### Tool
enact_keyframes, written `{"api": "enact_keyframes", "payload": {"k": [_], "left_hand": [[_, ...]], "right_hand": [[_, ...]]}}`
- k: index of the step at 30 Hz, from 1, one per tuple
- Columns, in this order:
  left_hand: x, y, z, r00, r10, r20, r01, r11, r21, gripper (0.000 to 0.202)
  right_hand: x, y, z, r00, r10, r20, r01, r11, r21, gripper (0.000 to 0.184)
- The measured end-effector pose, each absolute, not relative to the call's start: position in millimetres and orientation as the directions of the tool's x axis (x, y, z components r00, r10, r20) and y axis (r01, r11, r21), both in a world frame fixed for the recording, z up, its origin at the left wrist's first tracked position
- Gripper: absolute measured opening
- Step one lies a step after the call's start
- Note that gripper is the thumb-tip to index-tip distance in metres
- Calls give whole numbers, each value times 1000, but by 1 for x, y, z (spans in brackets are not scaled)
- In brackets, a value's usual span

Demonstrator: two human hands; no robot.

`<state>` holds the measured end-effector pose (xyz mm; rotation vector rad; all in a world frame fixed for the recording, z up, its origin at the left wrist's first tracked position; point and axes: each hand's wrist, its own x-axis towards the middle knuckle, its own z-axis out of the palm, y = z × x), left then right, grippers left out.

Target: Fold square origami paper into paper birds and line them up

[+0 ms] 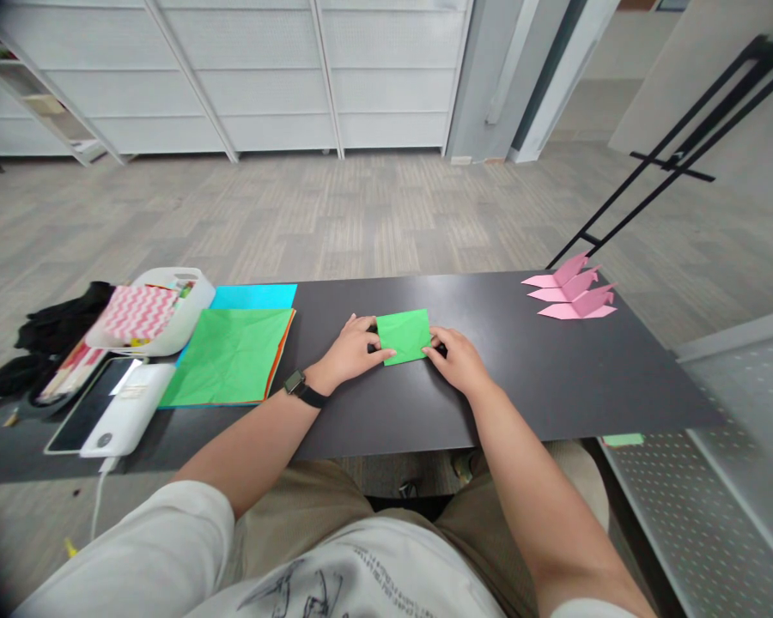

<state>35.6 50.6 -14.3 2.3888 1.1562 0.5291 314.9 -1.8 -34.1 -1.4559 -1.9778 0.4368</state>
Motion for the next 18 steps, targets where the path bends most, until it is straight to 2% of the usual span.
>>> {"api": "enact_keyframes", "payload": {"k": [4,8,10,18], "left_hand": [[36,52,-15,497,852,166,670,-498,551,28],[36,52,-16,481,863,158,681,-481,553,23],[37,52,-15,475,868,147,690,-471,549,22],[38,49,-12,428,886,179,693,-449,564,18]], "right_hand": [[316,0,-38,-185,933,309,729,341,-594,30],[314,-1,-37,-160,937,309,724,324,-608,51],[313,-2,-35,-158,937,311,723,325,-610,56],[314,-2,-34,-231,917,326,717,387,-580,47]]}}
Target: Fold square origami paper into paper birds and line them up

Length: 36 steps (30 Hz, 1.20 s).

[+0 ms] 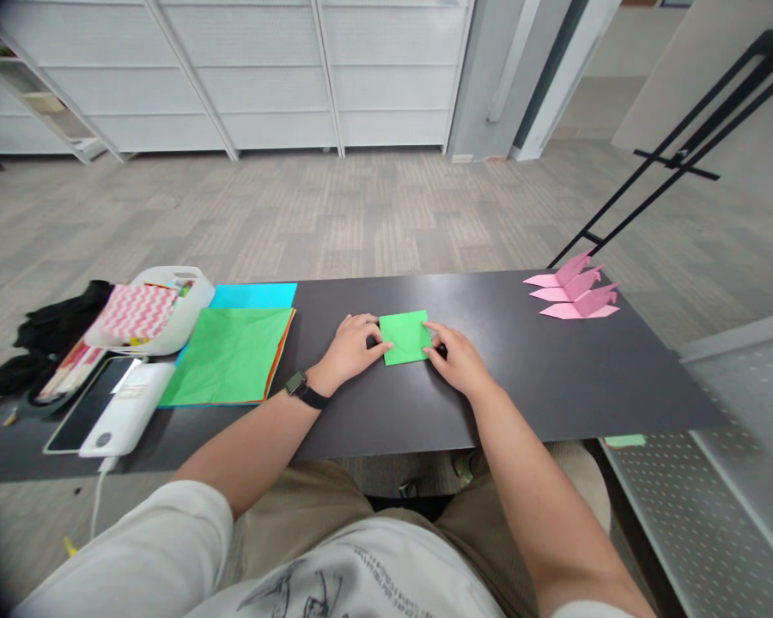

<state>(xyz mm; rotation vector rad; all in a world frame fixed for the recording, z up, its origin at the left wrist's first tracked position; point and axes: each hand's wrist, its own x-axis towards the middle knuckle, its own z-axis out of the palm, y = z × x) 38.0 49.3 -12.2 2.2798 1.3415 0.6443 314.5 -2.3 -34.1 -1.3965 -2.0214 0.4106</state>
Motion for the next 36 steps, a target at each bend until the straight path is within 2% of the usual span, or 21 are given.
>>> {"api": "enact_keyframes", "payload": {"k": [6,10,14,19,25,36], "left_hand": [[34,54,-7,325,922,210,603,-373,705,25],[32,53,-6,393,896,206,615,-423,665,27],[33,46,-1,444,878,179,621,-446,645,44],[29,46,8,401,906,131,652,-383,654,55],[20,59,2,241,966,96,721,-244,649,42],[25,53,5,284,958,33,737,-240,632,46]], "right_hand": [[314,-6,-32,-259,921,291,709,386,-590,49],[315,-2,-28,-254,930,265,709,366,-602,54],[317,24,-20,-264,945,192,743,326,-584,51],[302,68,-15,-281,951,126,737,298,-607,47],[278,82,-27,-344,919,192,692,386,-610,45],[274,74,-36,-294,917,268,736,397,-548,33]]}}
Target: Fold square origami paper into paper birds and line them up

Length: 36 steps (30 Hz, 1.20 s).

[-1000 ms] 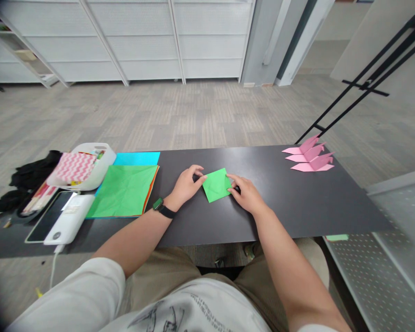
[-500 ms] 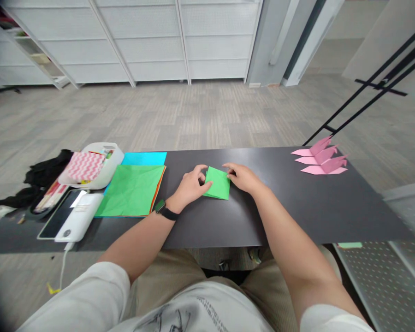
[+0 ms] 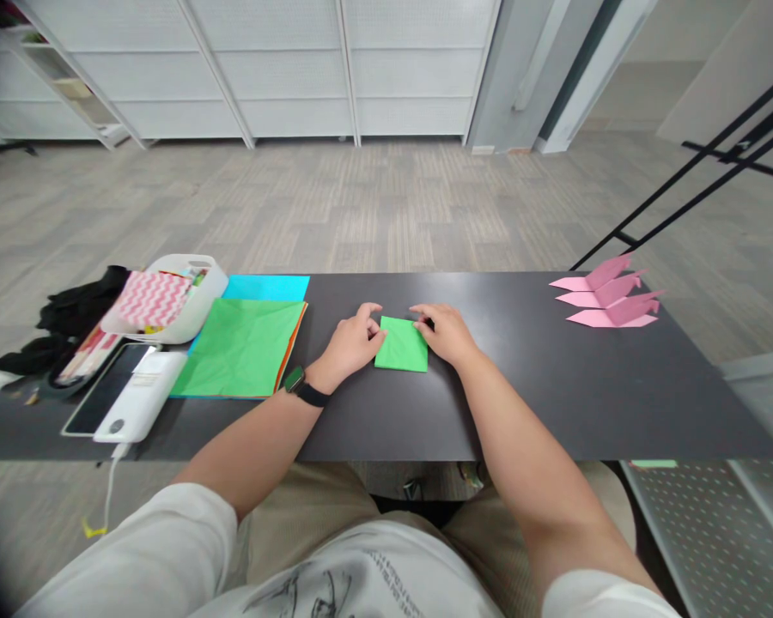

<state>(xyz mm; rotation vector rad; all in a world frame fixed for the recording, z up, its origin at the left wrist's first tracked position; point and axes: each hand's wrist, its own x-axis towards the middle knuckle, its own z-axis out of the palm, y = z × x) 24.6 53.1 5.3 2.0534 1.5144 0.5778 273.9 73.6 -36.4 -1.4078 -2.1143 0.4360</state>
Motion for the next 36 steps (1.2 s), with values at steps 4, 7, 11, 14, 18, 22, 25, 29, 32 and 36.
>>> {"api": "enact_keyframes", "payload": {"k": [4,7,11,14,18,22,25,29,32,36], "left_hand": [[23,55,4,265,963,57,751,-243,614,46],[23,56,2,274,960,64,754,-256,605,46],[23,55,0,287,956,63,759,-267,593,47],[24,55,-2,289,955,69,765,-274,583,46],[24,54,-1,292,954,62,770,-273,577,47],[25,53,2,297,953,56,783,-276,557,50],[25,52,2,311,949,57,789,-291,542,53],[25,52,-1,324,943,68,791,-310,528,57],[24,51,-1,339,937,85,785,-332,523,56],[23,51,1,400,905,143,773,-417,478,45]], "right_hand": [[274,76,-37,-306,913,271,737,407,-539,33],[276,77,-38,-314,911,266,733,411,-542,32],[277,78,-39,-321,913,254,736,409,-539,33],[276,78,-37,-323,913,249,741,407,-534,33],[276,78,-36,-318,914,253,740,405,-536,33],[276,77,-36,-319,913,254,737,408,-539,33],[275,77,-35,-319,911,262,738,412,-535,32],[275,77,-35,-317,909,270,739,415,-530,32],[275,77,-36,-310,914,261,746,404,-530,32],[275,77,-36,-314,914,256,744,404,-531,32]]}}
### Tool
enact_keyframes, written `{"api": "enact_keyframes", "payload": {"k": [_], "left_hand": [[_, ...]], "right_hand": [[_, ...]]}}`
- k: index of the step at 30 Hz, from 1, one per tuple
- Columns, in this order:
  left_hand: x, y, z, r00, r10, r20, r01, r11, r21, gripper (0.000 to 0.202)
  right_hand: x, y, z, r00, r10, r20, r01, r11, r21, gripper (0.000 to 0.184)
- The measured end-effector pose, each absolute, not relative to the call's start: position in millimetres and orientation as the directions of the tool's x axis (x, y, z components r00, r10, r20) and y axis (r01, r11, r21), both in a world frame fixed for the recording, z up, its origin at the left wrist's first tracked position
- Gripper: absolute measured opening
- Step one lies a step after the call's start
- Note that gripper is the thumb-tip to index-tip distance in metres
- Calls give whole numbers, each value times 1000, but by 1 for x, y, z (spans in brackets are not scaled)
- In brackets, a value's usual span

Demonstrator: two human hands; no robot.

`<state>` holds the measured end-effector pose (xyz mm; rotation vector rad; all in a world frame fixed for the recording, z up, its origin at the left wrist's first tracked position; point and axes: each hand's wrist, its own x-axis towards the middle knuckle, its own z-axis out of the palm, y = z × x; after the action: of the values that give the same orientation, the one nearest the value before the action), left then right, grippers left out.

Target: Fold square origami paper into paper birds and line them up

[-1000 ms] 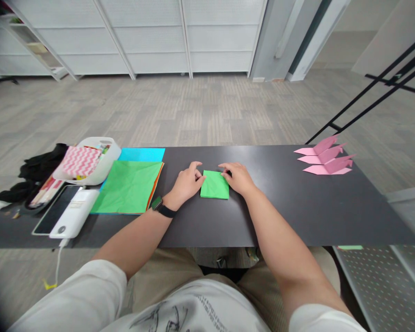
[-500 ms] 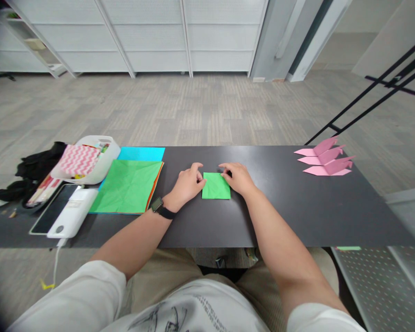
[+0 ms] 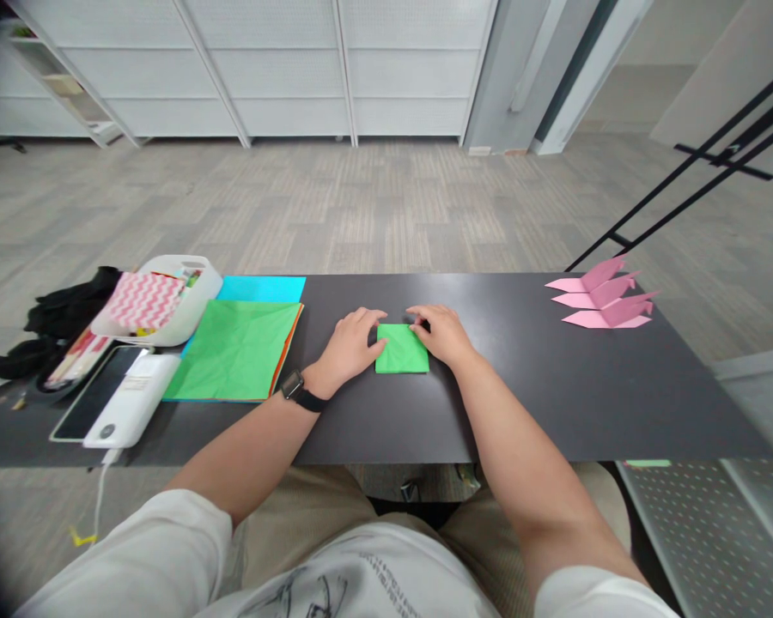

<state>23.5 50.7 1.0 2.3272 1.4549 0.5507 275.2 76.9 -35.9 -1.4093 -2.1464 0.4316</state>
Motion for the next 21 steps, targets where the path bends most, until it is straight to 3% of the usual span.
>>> {"api": "enact_keyframes", "payload": {"k": [7,12,21], "left_hand": [[22,48,-5,564,807,176,694,-579,429,43],[23,43,-5,580,800,154,713,-590,378,44],[25,39,-3,573,804,158,721,-586,369,42]], "right_hand": [[275,74,-35,-327,912,249,758,410,-508,32],[278,71,-36,-287,916,281,789,392,-473,34],[296,44,-34,-264,908,324,839,382,-387,18]]}}
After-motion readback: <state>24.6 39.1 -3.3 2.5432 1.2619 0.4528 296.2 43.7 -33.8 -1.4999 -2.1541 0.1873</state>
